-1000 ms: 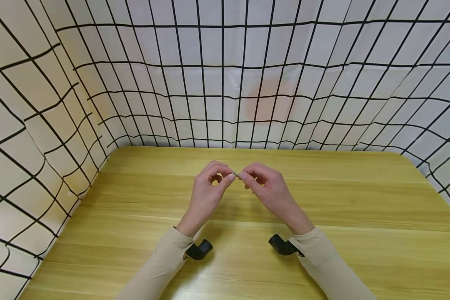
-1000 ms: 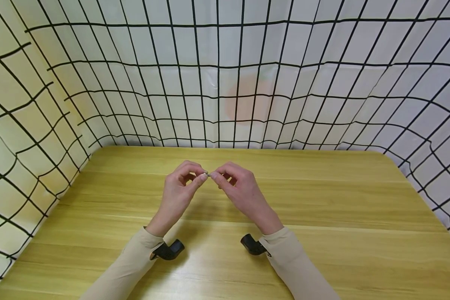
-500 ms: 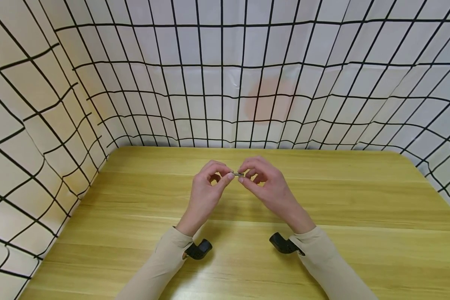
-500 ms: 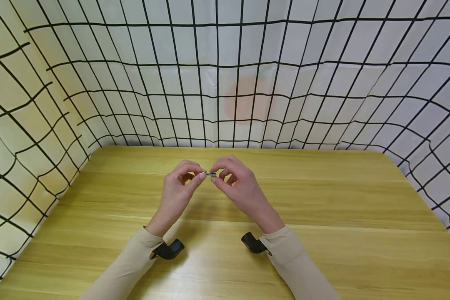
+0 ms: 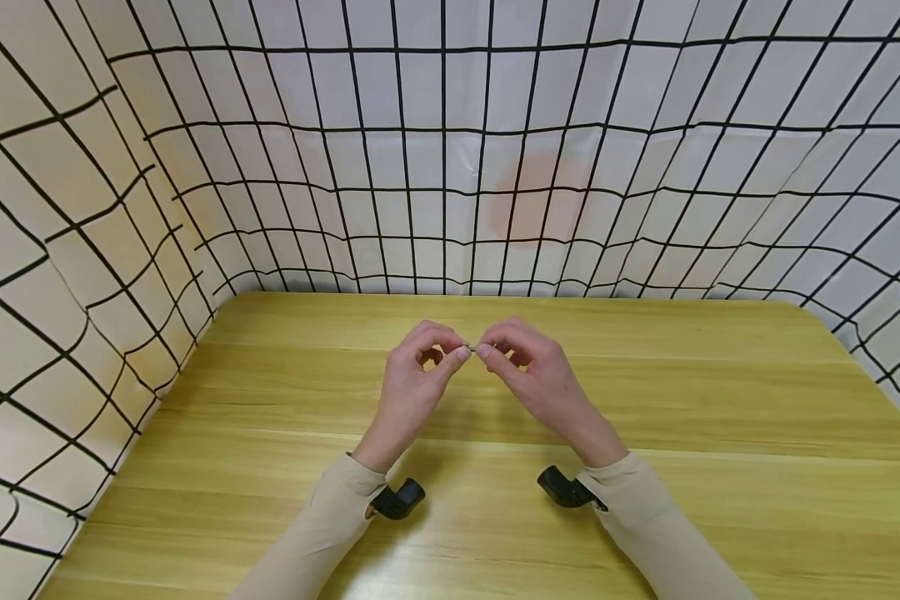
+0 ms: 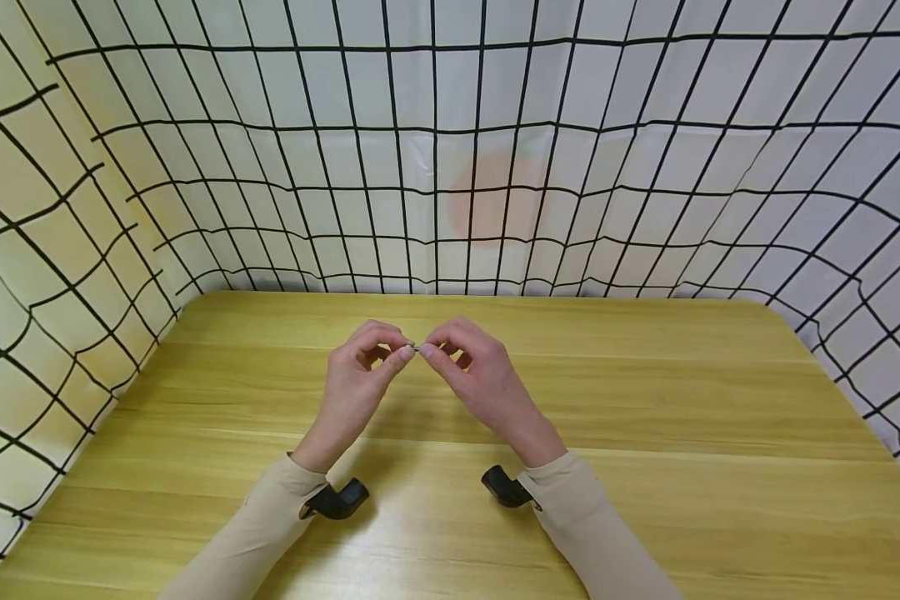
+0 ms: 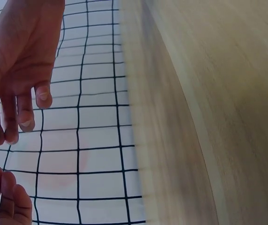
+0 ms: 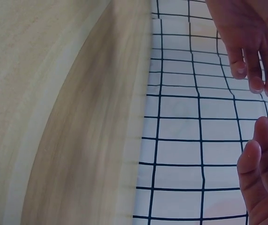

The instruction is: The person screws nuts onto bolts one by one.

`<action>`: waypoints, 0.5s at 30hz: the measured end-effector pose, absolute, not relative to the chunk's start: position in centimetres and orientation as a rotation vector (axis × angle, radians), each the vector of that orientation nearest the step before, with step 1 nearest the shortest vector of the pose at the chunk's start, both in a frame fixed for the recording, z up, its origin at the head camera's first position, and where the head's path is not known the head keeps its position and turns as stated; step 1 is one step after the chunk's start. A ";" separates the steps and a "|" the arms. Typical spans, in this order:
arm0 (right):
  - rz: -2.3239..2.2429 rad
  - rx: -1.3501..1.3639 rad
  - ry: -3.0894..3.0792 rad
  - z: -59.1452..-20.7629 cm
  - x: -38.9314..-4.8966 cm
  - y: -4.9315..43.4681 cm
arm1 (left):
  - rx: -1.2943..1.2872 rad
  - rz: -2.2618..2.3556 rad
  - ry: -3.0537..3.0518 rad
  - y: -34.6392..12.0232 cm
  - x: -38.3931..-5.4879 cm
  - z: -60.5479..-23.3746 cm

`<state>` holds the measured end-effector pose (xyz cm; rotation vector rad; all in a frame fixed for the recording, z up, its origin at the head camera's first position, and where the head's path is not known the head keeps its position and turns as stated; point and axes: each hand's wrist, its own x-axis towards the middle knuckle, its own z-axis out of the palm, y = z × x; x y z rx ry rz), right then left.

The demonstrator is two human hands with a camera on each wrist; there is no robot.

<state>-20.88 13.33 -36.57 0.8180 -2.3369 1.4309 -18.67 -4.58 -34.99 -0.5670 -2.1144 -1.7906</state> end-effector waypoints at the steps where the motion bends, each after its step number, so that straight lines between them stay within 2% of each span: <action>1: 1.432 0.816 -2.342 -36.6 -20.9 13.3 | -0.572 -1.790 -2.114 -4.6 -18.7 -35.0; 15: 1.391 0.884 -2.318 -37.0 -21.4 13.9 | -0.560 -1.792 -2.105 -4.6 -18.7 -35.0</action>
